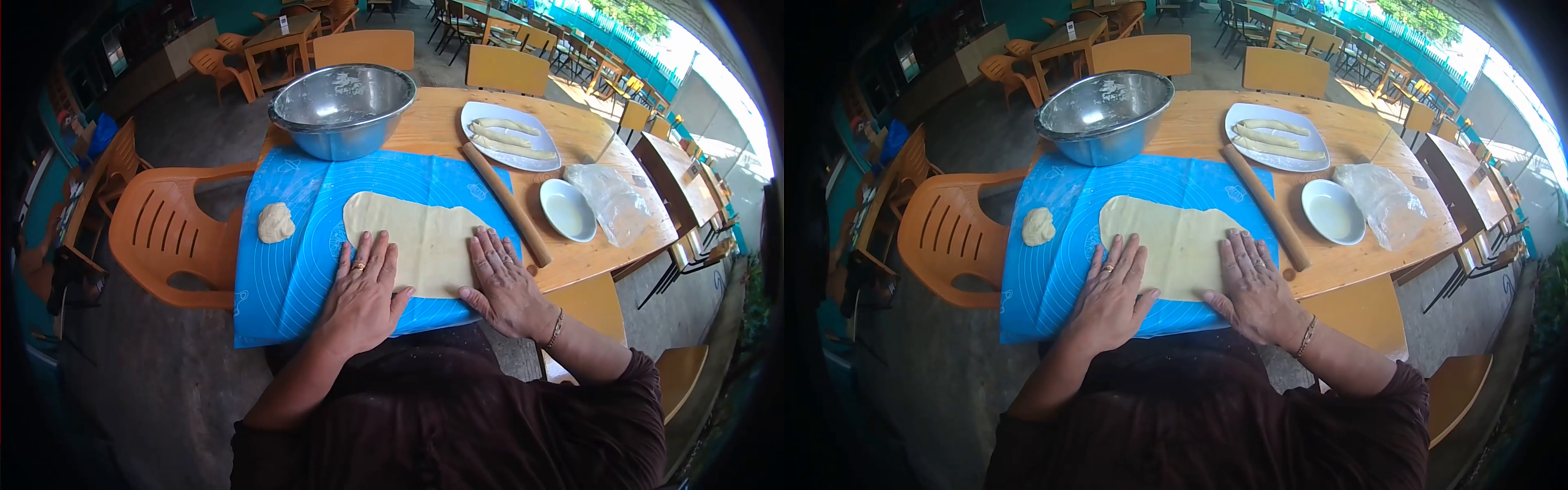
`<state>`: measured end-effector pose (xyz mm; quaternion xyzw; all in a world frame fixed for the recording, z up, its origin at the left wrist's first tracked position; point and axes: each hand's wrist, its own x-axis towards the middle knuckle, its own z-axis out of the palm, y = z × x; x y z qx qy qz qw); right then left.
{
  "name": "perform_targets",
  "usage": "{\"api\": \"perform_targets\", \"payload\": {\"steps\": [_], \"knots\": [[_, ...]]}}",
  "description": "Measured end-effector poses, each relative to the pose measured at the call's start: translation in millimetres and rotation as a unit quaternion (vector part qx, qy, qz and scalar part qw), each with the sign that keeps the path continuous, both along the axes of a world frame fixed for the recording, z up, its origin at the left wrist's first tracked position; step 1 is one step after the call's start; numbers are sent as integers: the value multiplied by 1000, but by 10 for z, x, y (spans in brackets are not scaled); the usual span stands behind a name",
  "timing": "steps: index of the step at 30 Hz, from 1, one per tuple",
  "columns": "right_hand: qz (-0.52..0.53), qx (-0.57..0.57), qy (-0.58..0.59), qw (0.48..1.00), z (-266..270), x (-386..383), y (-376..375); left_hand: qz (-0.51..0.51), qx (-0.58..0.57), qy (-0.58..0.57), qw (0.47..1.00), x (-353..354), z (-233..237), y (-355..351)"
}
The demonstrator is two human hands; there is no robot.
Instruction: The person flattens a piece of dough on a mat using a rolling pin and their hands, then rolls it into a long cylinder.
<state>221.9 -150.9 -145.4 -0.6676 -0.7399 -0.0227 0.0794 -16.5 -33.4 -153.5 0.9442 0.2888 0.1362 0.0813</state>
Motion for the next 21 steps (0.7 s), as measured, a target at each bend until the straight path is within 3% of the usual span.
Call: {"api": "perform_targets", "payload": {"steps": [1,5,9,12,14,21], "knots": [[-24,0,-4,1000,9,-99,34,5,3,4,1000,8,4,-11],[160,-7,90,983,-14,-508,517,-10,3,-34,999,-18,-71,33],[176,-19,100,979,-73,-385,1078,11,8,-43,999,-51,-87,46],[128,-62,116,983,-63,-267,1136,11,9,-35,999,-44,-76,43],[47,-8,56,997,-114,-174,920,13,13,-28,999,-38,-64,33],[-100,-36,-58,993,154,166,66,19,34,-28,999,0,-57,1]]}}
